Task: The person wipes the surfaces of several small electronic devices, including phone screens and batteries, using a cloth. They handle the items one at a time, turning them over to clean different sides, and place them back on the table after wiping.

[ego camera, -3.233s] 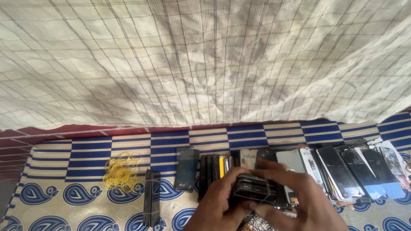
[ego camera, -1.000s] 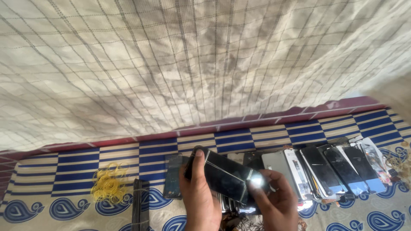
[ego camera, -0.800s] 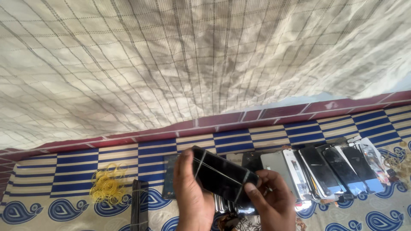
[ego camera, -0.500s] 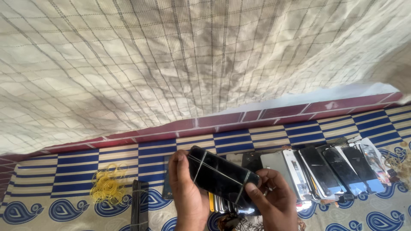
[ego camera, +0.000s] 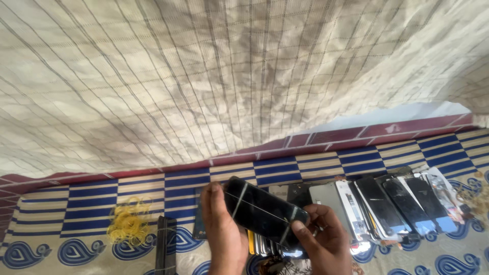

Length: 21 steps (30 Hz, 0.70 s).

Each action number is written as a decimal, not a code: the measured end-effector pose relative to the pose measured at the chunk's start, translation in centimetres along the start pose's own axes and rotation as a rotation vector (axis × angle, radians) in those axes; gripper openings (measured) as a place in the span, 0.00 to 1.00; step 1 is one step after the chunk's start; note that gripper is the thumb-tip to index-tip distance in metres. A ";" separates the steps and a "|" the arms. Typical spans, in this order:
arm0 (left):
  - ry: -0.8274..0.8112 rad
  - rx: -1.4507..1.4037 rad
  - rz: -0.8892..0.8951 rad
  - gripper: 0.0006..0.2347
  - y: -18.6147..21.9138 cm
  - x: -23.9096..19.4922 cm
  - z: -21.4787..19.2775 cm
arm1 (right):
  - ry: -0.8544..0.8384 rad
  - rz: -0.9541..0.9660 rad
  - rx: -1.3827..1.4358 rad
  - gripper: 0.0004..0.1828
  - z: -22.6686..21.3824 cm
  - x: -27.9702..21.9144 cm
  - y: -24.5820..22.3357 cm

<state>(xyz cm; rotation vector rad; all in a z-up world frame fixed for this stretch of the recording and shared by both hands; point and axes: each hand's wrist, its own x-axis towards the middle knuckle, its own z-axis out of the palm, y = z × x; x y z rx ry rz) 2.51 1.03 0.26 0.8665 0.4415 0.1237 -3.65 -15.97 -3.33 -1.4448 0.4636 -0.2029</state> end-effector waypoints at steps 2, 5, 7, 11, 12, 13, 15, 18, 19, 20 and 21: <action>0.022 -0.021 0.013 0.09 -0.1 0.1 0.2 | 0.007 0.005 0.004 0.15 -0.2 0.2 -0.3; -0.007 0.043 0.034 0.08 -0.1 0.0 0.3 | 0.009 0.047 0.037 0.14 0.0 -0.1 -0.4; 0.060 0.010 -0.007 0.09 -0.2 -0.1 0.4 | -0.011 0.035 0.045 0.14 0.1 -0.1 -0.6; 0.098 -0.110 -0.097 0.15 -0.6 0.2 -0.1 | -0.028 0.028 0.035 0.15 0.3 0.0 -0.4; 0.099 -0.092 -0.133 0.17 -0.8 0.0 -0.3 | -0.009 0.047 0.006 0.15 0.3 0.0 -0.2; 0.101 -0.073 -0.166 0.18 -1.0 -0.3 -0.5 | 0.009 0.066 -0.022 0.15 0.4 0.1 0.0; 0.121 -0.044 -0.209 0.21 -1.5 -0.4 -0.5 | 0.031 0.098 -0.057 0.15 0.6 0.4 0.4; 0.163 -0.003 -0.240 0.24 -2.0 -0.5 -0.7 | 0.024 0.142 -0.072 0.15 1.0 0.5 1.3; 0.172 0.015 -0.259 0.24 -2.1 -0.4 -0.9 | 0.010 0.163 -0.080 0.14 1.1 0.6 1.4; 0.180 0.032 -0.278 0.24 -2.3 -0.2 -1.2 | -0.004 0.184 -0.088 0.13 1.1 0.7 1.5; 0.184 0.017 -0.259 0.24 -2.6 0.0 -1.6 | -0.011 0.239 -0.057 0.13 1.3 0.7 1.5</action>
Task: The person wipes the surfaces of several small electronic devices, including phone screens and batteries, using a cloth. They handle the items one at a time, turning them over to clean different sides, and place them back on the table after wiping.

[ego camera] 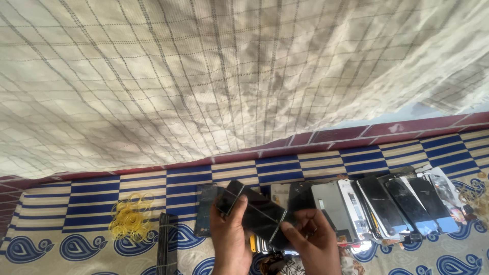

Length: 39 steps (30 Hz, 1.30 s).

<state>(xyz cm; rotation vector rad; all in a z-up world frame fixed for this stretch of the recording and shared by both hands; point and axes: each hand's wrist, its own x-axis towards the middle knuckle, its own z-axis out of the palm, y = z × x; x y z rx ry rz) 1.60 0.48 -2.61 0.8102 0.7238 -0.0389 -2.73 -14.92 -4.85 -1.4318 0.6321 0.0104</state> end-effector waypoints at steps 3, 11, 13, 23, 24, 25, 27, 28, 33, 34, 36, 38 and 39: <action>0.013 0.012 0.101 0.22 -0.3 1.5 -1.8 | -0.068 0.151 0.029 0.12 0.9 -0.1 -0.2; 0.033 0.121 0.348 0.17 1.8 5.0 -7.4 | -0.380 0.053 -0.079 0.12 4.0 1.8 3.8; 0.039 0.138 0.404 0.17 2.8 5.5 -8.6 | -0.435 0.116 -0.043 0.13 5.0 2.5 5.1; 0.085 0.304 0.155 0.17 3.0 5.7 -12.5 | -0.570 0.159 -0.507 0.31 9.5 2.2 4.8; 0.074 0.288 0.143 0.17 2.8 5.6 -12.5 | -0.600 0.223 -0.491 0.31 9.7 2.1 4.8; 0.062 0.272 0.132 0.18 2.6 5.5 -12.3 | -0.630 0.287 -0.475 0.31 9.9 1.9 4.8; 0.047 0.286 0.103 0.19 2.3 5.8 -11.9 | -0.657 0.341 -0.448 0.30 9.8 1.9 4.7; 0.048 0.317 0.081 0.19 2.3 6.0 -11.7 | -0.654 0.337 -0.439 0.30 9.6 1.8 4.5; 0.022 0.360 -0.001 0.21 1.8 6.0 -10.8 | -0.543 0.512 -0.384 0.31 8.9 1.4 3.6; 0.008 0.379 0.002 0.21 1.9 5.8 -10.6 | -0.557 0.481 -0.363 0.31 8.7 1.3 3.6; -0.002 0.517 -0.010 0.22 2.7 5.4 -10.0 | -0.535 0.490 -0.270 0.32 8.3 1.3 3.8; 0.006 0.751 -0.041 0.22 4.0 5.4 -9.8 | -0.460 0.566 -0.128 0.32 8.1 1.2 4.0; 0.039 0.832 -0.005 0.24 4.7 5.5 -10.0 | -0.459 0.589 -0.098 0.32 8.0 1.2 4.1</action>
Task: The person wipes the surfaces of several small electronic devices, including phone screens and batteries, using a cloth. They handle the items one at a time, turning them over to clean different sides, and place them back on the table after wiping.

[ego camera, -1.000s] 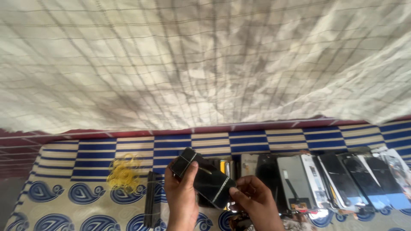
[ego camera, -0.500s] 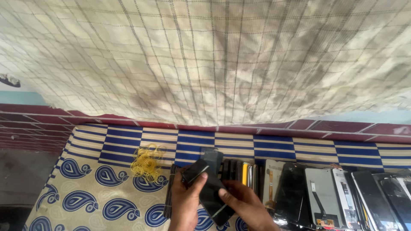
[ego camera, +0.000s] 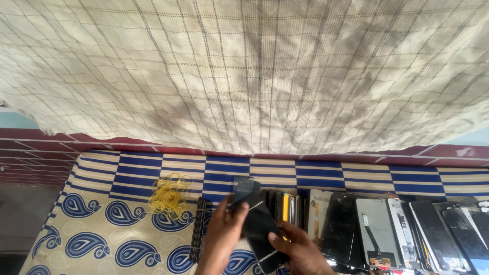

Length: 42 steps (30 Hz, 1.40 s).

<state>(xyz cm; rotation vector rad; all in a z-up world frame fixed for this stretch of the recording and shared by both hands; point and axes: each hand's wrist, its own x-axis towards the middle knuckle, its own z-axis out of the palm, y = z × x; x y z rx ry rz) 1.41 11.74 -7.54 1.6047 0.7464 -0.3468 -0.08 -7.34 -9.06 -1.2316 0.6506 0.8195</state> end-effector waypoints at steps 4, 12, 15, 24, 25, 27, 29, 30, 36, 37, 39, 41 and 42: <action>0.220 0.136 0.343 0.20 -0.4 2.2 -4.3 | 0.011 0.034 0.036 0.32 0.0 0.1 -0.2; 0.280 0.741 0.206 0.12 -4.9 10.1 -12.7 | 0.066 -0.028 0.097 0.34 -0.1 0.1 -0.8; 0.219 0.794 0.298 0.14 -6.6 11.4 -12.1 | 0.050 -0.040 0.096 0.34 -0.3 0.2 -1.6; 0.400 0.872 0.535 0.03 -6.1 10.7 -10.2 | -0.053 -0.156 0.135 0.34 -1.2 1.9 0.1; 0.392 0.902 0.542 0.02 -5.9 10.6 -10.2 | -0.034 -0.149 0.144 0.33 -1.1 1.8 0.2; 0.405 0.848 0.669 0.01 -5.4 10.4 -10.1 | -0.006 -0.135 0.141 0.32 -1.0 1.4 0.2; 0.448 0.671 0.899 0.02 -4.1 9.9 -10.2 | 0.009 -0.119 0.119 0.30 -0.8 1.0 -0.1; 0.403 0.632 0.786 0.02 -3.5 9.1 -9.9 | 0.028 -0.126 0.106 0.29 -0.5 1.0 -0.1; 0.203 0.383 0.590 0.03 1.3 3.5 -6.4 | -0.046 -0.263 -0.025 0.24 3.2 1.4 -1.4; 0.210 0.310 0.610 0.03 1.3 2.6 -6.0 | -0.038 -0.257 -0.038 0.22 3.9 1.4 -1.6; 0.226 0.219 0.597 0.03 1.1 1.6 -6.0 | -0.051 -0.255 -0.046 0.21 5.4 1.0 -1.8; 0.249 0.185 0.535 0.06 0.7 1.1 -6.3 | -0.098 -0.266 -0.032 0.20 6.9 0.6 -2.0; 0.250 0.126 0.493 0.06 0.7 1.2 -6.5 | -0.094 -0.241 -0.058 0.19 7.4 0.5 -2.4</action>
